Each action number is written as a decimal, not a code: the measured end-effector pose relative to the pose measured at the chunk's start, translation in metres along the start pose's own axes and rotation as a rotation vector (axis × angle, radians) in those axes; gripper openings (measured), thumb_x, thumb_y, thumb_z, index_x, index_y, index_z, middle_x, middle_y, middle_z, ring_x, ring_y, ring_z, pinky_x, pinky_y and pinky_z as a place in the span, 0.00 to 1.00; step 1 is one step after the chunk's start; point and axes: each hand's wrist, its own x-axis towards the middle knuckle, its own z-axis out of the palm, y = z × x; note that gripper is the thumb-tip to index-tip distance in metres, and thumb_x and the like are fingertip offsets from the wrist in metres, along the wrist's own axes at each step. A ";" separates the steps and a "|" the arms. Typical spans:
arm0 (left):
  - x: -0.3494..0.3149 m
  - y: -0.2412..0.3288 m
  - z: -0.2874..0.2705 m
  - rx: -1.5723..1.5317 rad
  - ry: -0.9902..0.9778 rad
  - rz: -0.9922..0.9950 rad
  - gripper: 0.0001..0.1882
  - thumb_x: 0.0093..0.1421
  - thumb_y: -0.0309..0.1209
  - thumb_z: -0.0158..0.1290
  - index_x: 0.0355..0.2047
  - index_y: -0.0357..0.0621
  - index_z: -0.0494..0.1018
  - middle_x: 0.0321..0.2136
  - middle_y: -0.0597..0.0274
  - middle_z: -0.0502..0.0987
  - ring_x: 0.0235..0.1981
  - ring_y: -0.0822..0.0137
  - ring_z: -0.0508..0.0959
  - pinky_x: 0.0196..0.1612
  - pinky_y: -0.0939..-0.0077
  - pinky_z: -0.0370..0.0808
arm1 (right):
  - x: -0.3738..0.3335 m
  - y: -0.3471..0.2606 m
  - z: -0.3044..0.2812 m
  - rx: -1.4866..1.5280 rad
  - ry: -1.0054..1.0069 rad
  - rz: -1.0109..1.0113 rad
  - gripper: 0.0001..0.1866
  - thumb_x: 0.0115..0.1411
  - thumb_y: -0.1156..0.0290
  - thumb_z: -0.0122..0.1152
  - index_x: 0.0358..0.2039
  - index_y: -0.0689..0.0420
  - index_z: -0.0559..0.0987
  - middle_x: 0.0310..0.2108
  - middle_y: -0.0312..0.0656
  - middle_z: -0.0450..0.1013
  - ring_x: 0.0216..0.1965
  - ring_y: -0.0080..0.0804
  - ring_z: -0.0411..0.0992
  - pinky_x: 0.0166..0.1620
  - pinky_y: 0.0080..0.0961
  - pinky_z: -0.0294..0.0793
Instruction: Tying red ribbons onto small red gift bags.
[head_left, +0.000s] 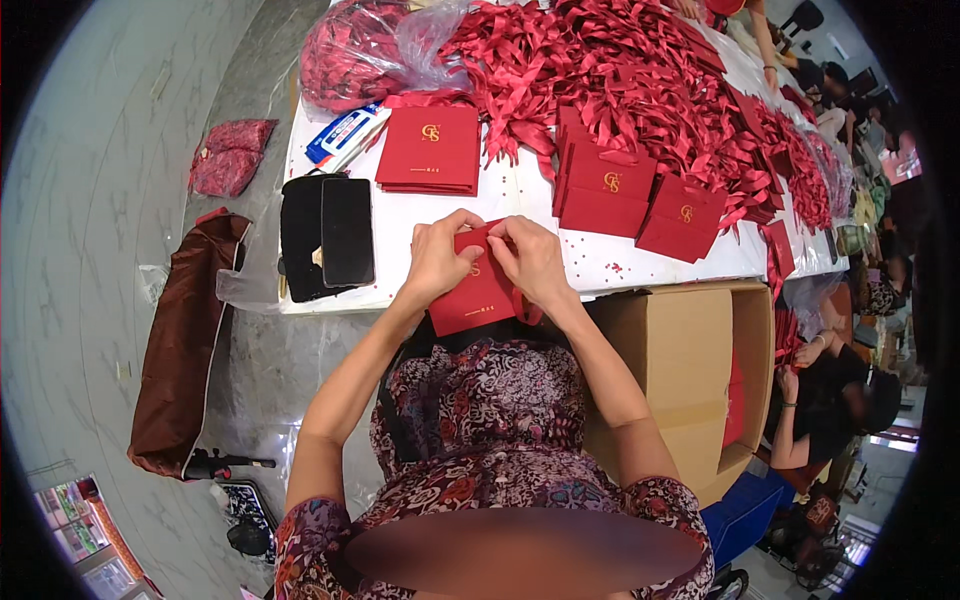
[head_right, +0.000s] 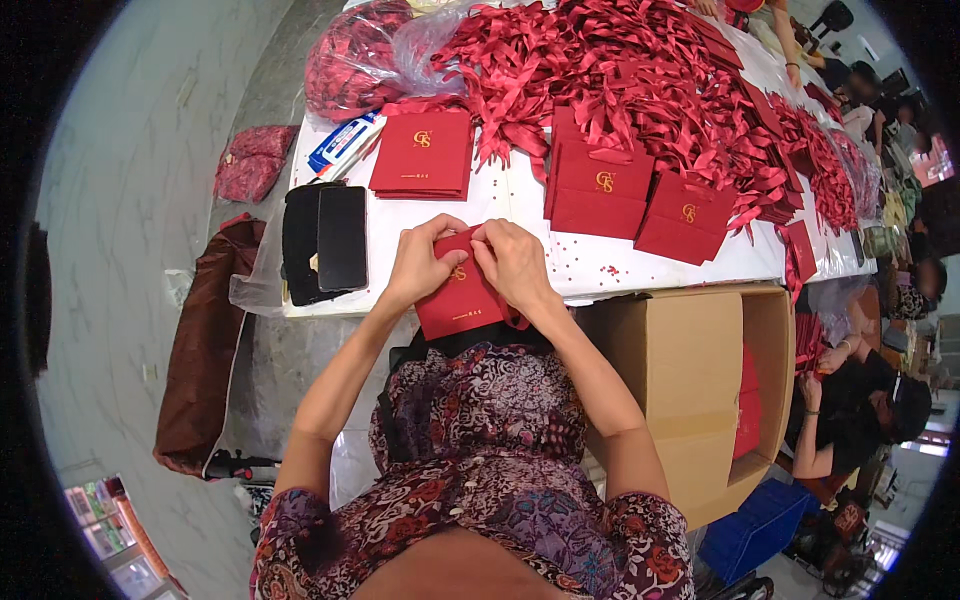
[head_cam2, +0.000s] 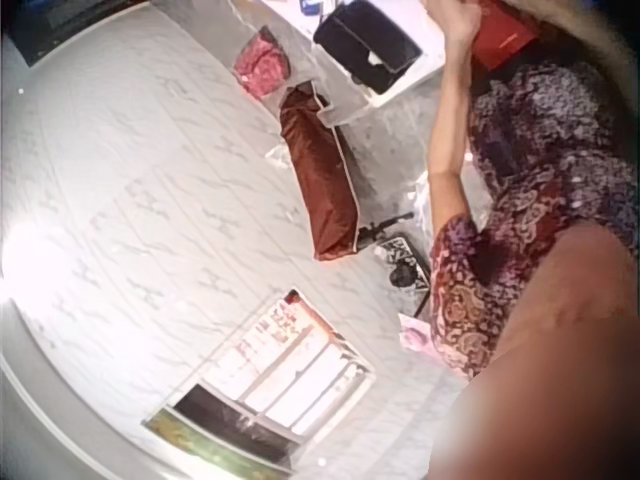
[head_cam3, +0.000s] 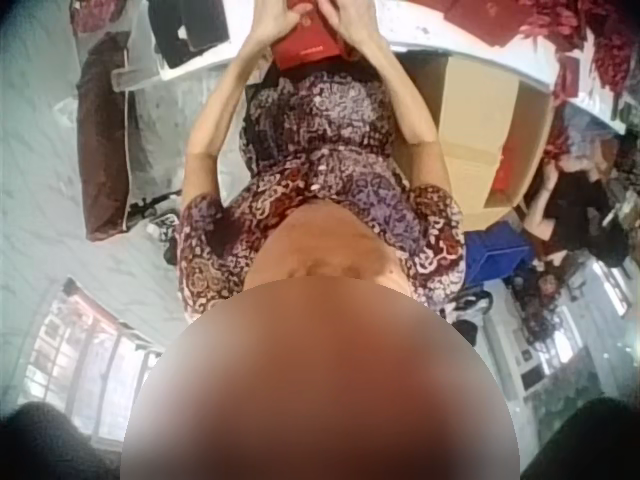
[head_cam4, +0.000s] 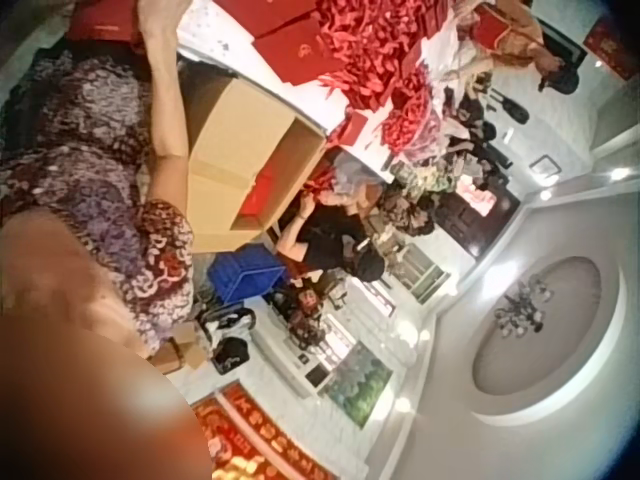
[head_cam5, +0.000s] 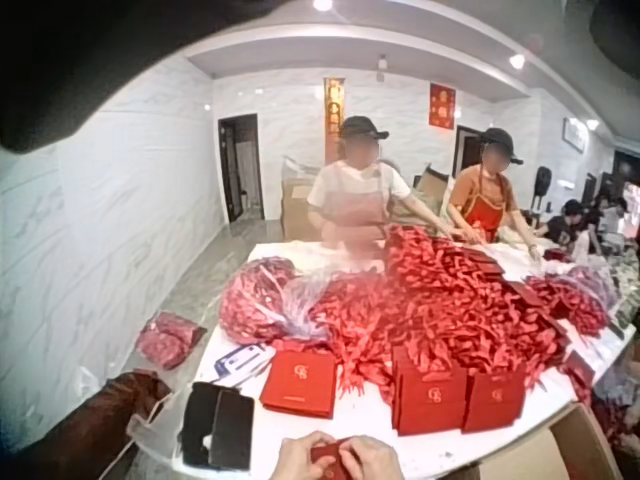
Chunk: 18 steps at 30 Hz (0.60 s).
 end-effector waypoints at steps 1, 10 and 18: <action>0.000 0.004 0.000 -0.001 -0.001 -0.001 0.17 0.49 0.26 0.63 0.41 0.47 0.77 0.33 0.51 0.82 0.38 0.52 0.80 0.46 0.61 0.66 | -0.001 -0.001 0.001 -0.001 -0.001 0.002 0.06 0.56 0.75 0.62 0.29 0.62 0.73 0.27 0.48 0.74 0.31 0.49 0.74 0.34 0.41 0.73; -0.010 0.036 -0.004 0.418 0.054 0.205 0.13 0.49 0.22 0.59 0.37 0.45 0.76 0.25 0.54 0.79 0.30 0.54 0.77 0.42 0.61 0.63 | -0.007 0.000 0.005 0.075 -0.010 0.175 0.08 0.54 0.74 0.66 0.29 0.61 0.75 0.26 0.47 0.73 0.28 0.46 0.74 0.32 0.37 0.73; -0.009 0.031 -0.021 0.337 -0.177 0.218 0.13 0.50 0.23 0.59 0.38 0.45 0.73 0.26 0.56 0.77 0.32 0.54 0.76 0.45 0.63 0.63 | 0.004 0.005 -0.012 0.221 -0.256 0.384 0.09 0.53 0.68 0.70 0.29 0.60 0.82 0.24 0.43 0.73 0.25 0.35 0.73 0.31 0.30 0.71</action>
